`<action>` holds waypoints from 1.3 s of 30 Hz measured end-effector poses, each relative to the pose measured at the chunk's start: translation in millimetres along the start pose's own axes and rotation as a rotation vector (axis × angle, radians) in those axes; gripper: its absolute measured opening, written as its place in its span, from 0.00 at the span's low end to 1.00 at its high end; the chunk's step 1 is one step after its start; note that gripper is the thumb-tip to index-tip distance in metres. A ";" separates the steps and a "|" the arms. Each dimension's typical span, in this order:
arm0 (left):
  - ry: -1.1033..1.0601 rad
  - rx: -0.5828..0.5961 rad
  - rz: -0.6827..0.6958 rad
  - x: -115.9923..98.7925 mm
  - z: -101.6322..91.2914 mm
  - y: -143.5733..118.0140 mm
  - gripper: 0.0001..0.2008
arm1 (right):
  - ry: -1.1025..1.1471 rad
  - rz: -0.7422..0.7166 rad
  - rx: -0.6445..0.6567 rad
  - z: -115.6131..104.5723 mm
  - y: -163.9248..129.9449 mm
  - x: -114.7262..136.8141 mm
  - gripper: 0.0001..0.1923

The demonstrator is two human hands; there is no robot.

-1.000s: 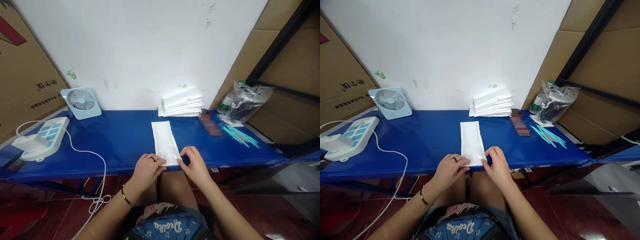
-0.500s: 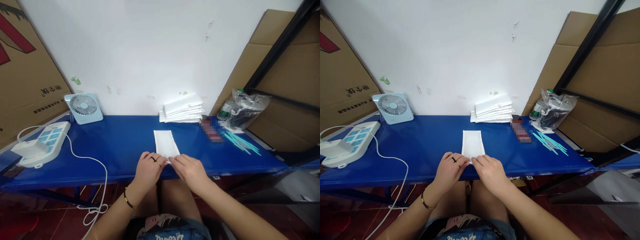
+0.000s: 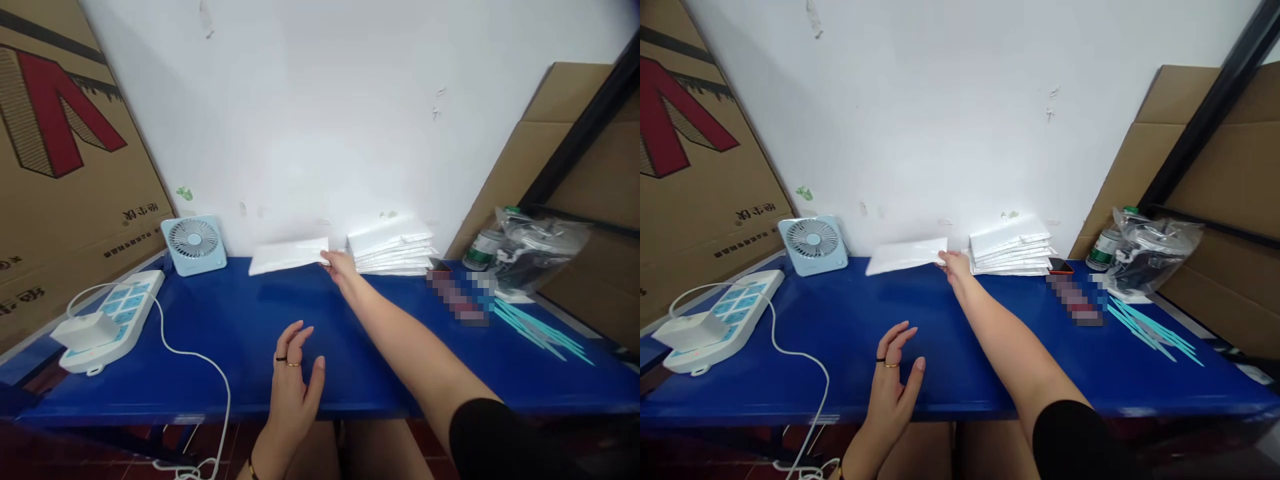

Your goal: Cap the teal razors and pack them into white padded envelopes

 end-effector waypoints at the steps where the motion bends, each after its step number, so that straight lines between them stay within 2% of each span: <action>1: -0.007 0.014 -0.015 2.7 0.7 -0.8 0.20 | -0.035 0.004 -0.016 6.0 7.5 -11.1 0.07; 4: -0.011 0.062 -0.037 8.1 2.2 -2.7 0.20 | -0.165 -0.009 -0.068 9.1 22.2 -27.2 0.06; 6: -0.011 0.091 -0.042 10.0 3.6 -3.7 0.19 | -0.256 -0.051 -0.089 -0.6 28.0 -19.9 0.07; 8: -0.015 0.107 -0.049 10.8 5.0 -4.2 0.19 | -0.427 -0.199 -0.129 -21.2 31.1 6.3 0.14; 9: -0.019 0.113 -0.054 10.9 5.8 -4.1 0.19 | -0.607 -0.374 -0.185 -35.0 30.2 28.2 0.20; 10: -0.024 0.121 -0.060 10.9 6.8 -3.8 0.19 | -0.798 -0.531 -0.272 -51.7 28.8 50.8 0.25; 11: -0.030 0.132 -0.071 11.1 8.0 -3.3 0.19 | -0.917 -0.612 -0.422 -75.1 28.4 72.4 0.27; 13: -0.048 0.147 -0.093 11.8 10.7 -1.3 0.19 | -0.981 -0.548 -0.751 -133.8 32.4 108.4 0.30; 14: -0.064 0.148 -0.102 12.1 12.1 0.3 0.19 | -1.002 -0.466 -0.854 -162.0 36.5 121.5 0.31; 15: -0.091 0.145 -0.114 12.2 13.6 2.4 0.18 | -1.036 -0.367 -0.896 -186.9 42.2 130.8 0.32; 17: -0.182 0.142 -0.138 10.9 17.7 8.5 0.17 | -1.113 -0.156 -0.819 -223.4 55.3 137.8 0.32; 18: -0.241 0.152 -0.153 8.8 20.9 12.8 0.17 | -1.135 -0.121 -0.767 -233.5 59.0 139.7 0.29; 19: -0.304 0.173 -0.171 5.4 24.9 17.8 0.16 | -1.145 -0.144 -0.735 -238.3 59.9 142.4 0.27; 21: -0.436 0.250 -0.219 -5.1 36.9 30.2 0.16 | -1.101 -0.313 -0.671 -232.7 54.3 149.5 0.21; 24: -0.716 0.437 -0.394 -24.1 68.2 51.1 0.18 | -0.817 -0.570 -0.471 -202.0 31.5 156.8 0.14; 27: -1.155 0.552 -0.659 -38.3 108.6 72.5 0.21 | -0.408 -0.636 -0.256 -169.5 -0.5 150.9 0.14; 29: -1.338 0.531 -0.775 -38.4 130.6 88.8 0.27 | -0.109 -0.574 -0.137 -155.2 -20.4 134.6 0.13; 30: -1.392 0.476 -0.781 -35.4 137.5 98.5 0.28 | 0.037 -0.521 -0.089 -150.8 -28.6 122.7 0.12; 32: -1.462 0.258 -0.657 -25.9 139.1 121.9 0.29 | 0.255 -0.365 -0.008 -145.5 -40.0 93.3 0.13; 34: -1.457 -0.017 -0.433 -15.9 126.3 144.2 0.29 | 0.393 -0.206 0.050 -143.9 -45.9 63.5 0.16; 36: -1.377 -0.256 -0.309 -7.8 110.0 160.1 0.29 | 0.475 -0.042 0.121 -141.8 -47.7 38.6 0.18; 39: -1.263 -0.438 -0.268 -9.3 93.8 179.7 0.27 | 0.640 0.143 0.174 -139.2 -46.5 16.7 0.14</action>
Point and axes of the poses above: each hand's wrist, its own y-axis towards the middle knuckle, its own z-axis out of the palm, x = y × z, the point moved 5 cm from there along y, towards the middle knuckle, and after that the axes turned 6 degrees about z, right-handed, at the moved point
